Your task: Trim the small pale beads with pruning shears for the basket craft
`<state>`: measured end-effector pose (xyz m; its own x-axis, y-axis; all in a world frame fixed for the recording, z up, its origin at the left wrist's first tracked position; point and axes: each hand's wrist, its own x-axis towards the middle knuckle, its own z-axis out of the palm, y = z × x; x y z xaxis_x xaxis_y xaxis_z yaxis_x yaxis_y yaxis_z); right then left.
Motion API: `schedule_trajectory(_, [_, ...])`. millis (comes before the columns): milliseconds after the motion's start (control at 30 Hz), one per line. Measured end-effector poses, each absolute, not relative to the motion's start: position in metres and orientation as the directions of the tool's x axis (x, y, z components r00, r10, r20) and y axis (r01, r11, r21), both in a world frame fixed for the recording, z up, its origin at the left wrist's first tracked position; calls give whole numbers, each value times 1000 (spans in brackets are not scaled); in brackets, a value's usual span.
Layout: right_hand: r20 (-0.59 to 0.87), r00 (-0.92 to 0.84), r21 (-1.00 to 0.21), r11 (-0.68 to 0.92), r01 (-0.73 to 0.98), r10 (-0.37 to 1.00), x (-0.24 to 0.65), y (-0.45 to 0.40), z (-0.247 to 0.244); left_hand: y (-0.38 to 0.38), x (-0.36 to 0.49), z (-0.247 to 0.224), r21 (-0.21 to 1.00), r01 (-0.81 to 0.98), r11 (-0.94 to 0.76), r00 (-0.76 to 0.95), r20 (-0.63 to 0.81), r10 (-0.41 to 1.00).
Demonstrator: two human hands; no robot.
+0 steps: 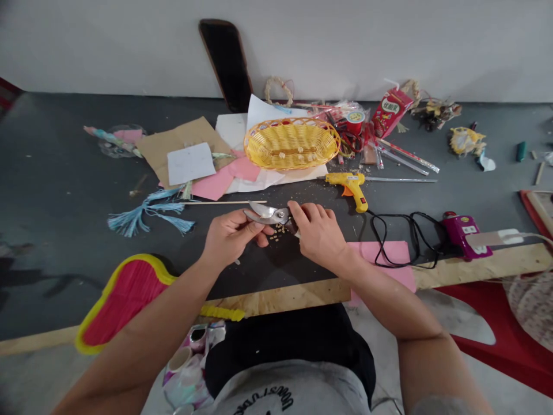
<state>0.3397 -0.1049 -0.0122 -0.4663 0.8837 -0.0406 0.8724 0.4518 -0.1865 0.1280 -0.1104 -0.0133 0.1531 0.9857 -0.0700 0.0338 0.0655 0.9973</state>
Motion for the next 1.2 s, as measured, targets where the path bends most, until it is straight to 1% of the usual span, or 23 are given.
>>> schedule_trajectory(100, [-60,-467,-199,448,872,882,340,-105,-10,-111,128,-16,998,44,38,158,-44,986])
schedule_trajectory(267, [-25,-488,-236,469,851,872,343,-105,-11,-111,129,-19,996,83,-32,135,20,991])
schedule_trajectory(467, [0,-525,-281,503,817,851,345,-105,-12,-112,128,-14,992,111,-65,141,49,989])
schedule_trajectory(733, [-10,-562,-338,526,780,827,349,-103,-11,-112,127,-12,987,126,-104,160,84,984])
schedule_trajectory(833, [13,-527,-306,505,807,850,346,-103,-12,-110,126,-14,991,100,-91,166,74,983])
schedule_trajectory(1000, [71,-503,-220,506,834,861,342,-104,-16,-110,122,-15,999,34,-15,215,7,977])
schedule_trajectory(1067, [89,-508,-223,515,828,857,343,-104,-18,-110,122,-14,1000,21,8,236,-13,972])
schedule_trajectory(1200, [128,-526,-269,540,798,841,345,-102,-22,-108,121,-12,998,-8,62,257,-58,965])
